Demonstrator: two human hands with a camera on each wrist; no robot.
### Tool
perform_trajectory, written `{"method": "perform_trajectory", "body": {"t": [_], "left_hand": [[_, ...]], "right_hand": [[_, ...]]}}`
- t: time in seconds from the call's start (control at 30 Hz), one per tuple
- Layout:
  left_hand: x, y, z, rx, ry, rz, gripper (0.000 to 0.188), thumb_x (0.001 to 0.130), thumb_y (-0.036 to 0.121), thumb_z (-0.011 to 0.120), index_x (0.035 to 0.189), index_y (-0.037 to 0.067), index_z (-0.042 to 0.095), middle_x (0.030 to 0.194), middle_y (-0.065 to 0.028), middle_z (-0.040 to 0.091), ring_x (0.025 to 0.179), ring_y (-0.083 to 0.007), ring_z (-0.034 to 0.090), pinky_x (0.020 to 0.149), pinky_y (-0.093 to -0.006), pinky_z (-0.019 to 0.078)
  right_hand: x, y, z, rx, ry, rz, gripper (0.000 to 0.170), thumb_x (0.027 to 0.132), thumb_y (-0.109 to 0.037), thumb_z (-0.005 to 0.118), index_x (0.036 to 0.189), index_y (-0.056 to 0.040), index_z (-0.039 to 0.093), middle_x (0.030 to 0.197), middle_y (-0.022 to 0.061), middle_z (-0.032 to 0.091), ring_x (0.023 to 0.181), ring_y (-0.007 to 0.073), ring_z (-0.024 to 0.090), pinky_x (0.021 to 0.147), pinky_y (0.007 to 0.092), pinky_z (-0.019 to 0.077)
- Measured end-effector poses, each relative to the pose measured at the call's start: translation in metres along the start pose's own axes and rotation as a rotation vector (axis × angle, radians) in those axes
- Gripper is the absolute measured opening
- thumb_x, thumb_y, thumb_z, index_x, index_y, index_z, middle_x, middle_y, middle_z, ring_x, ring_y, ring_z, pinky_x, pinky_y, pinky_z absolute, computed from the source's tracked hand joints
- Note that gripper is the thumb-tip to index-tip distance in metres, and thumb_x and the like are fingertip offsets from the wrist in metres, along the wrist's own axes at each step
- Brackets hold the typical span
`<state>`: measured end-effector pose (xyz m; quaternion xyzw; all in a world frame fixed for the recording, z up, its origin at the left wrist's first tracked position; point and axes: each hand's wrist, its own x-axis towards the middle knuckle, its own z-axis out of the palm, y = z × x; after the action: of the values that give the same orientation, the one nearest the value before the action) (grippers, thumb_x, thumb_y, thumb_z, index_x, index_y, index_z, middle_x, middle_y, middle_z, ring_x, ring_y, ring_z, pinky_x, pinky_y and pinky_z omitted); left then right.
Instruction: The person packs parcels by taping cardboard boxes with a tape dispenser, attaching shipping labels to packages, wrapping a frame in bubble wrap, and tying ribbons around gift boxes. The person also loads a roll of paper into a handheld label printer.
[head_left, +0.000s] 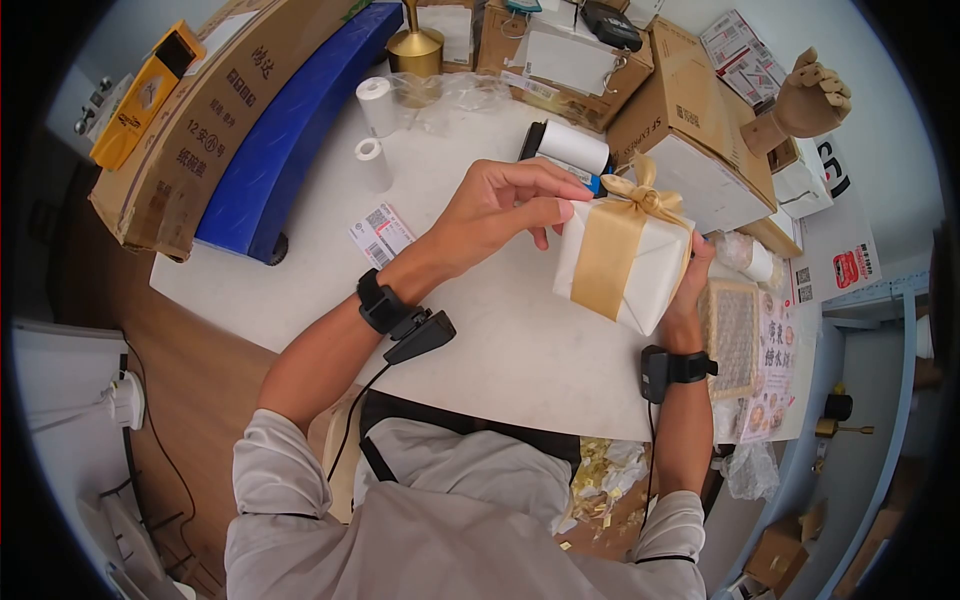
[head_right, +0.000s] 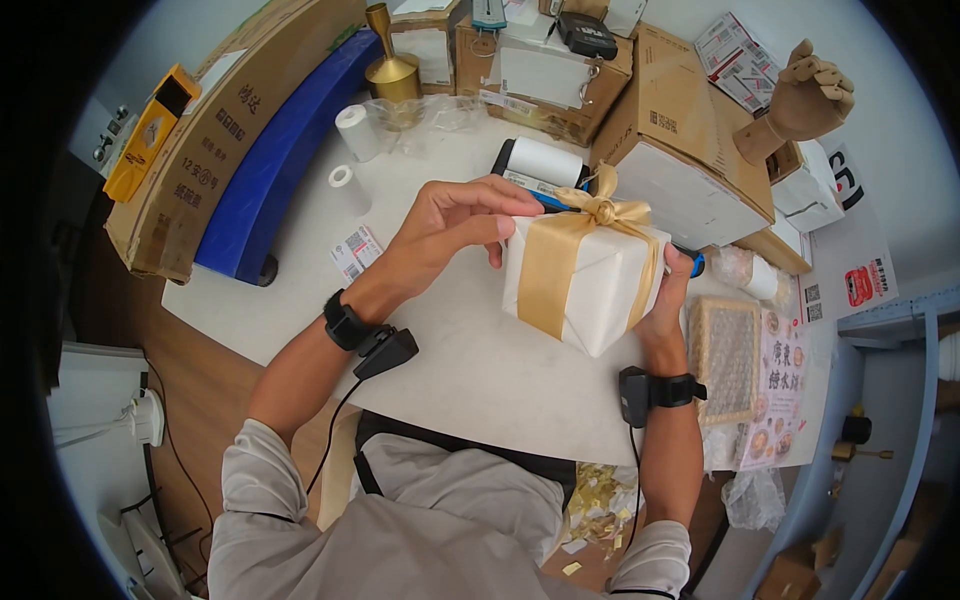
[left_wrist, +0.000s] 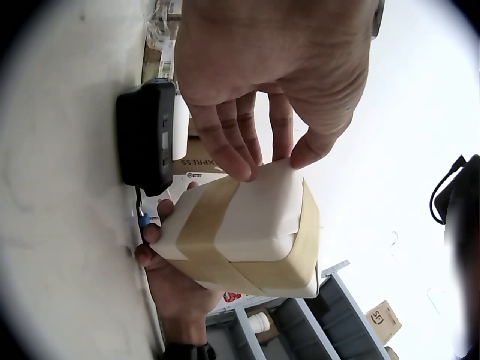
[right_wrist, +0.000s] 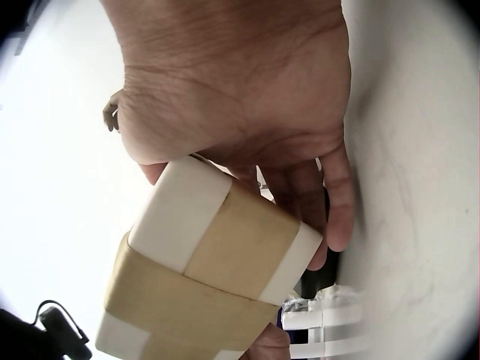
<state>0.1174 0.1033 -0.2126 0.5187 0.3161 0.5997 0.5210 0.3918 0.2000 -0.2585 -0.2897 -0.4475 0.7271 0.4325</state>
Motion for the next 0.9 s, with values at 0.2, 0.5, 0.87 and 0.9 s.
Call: {"method": "perform_trajectory", "body": {"t": [0.2, 0.5, 0.87, 0.9], "left_hand": [[0.000, 0.001, 0.001, -0.003, 0.012, -0.023, 0.026, 0.093, 0.014, 0.066, 0.114, 0.000, 0.073, 0.117, -0.0107, 0.067, 0.088, -0.0130, 0.063, 0.067, -0.0264, 0.0556], [-0.002, 0.006, 0.009, 0.150, -0.034, -0.068, 0.073, 0.074, 0.020, 0.087, 0.138, 0.004, 0.054, 0.134, -0.0049, 0.058, 0.113, -0.0128, 0.057, 0.073, -0.0258, 0.0541], [0.000, 0.007, 0.009, 0.186, -0.069, -0.098, 0.073, 0.076, 0.020, 0.085, 0.140, 0.005, 0.054, 0.136, -0.0062, 0.057, 0.121, -0.0176, 0.056, 0.077, -0.0256, 0.0549], [0.000, 0.006, 0.009, 0.186, -0.068, -0.097, 0.073, 0.076, 0.020, 0.085, 0.140, 0.005, 0.054, 0.136, -0.0062, 0.057, 0.121, -0.0176, 0.056, 0.077, -0.0256, 0.0549]], "right_hand": [[0.000, -0.002, 0.003, -0.006, 0.026, 0.022, 0.071, 0.094, -0.057, 0.047, 0.135, -0.0003, 0.052, 0.128, 0.0146, 0.063, 0.114, 0.0240, 0.063, 0.100, 0.0361, 0.0497], [0.002, 0.000, -0.011, -0.072, -0.026, -0.097, 0.066, 0.097, -0.054, 0.042, 0.135, -0.0016, 0.053, 0.129, 0.0145, 0.063, 0.116, 0.0248, 0.062, 0.100, 0.0376, 0.0489], [0.002, -0.001, -0.005, -0.157, -0.022, -0.147, 0.072, 0.095, -0.057, 0.042, 0.141, -0.0012, 0.047, 0.138, 0.0150, 0.057, 0.125, 0.0273, 0.057, 0.107, 0.0397, 0.0437], [0.001, -0.002, -0.004, -0.158, -0.023, -0.147, 0.072, 0.095, -0.057, 0.042, 0.141, -0.0012, 0.047, 0.138, 0.0150, 0.057, 0.125, 0.0273, 0.057, 0.107, 0.0397, 0.0437]]}}
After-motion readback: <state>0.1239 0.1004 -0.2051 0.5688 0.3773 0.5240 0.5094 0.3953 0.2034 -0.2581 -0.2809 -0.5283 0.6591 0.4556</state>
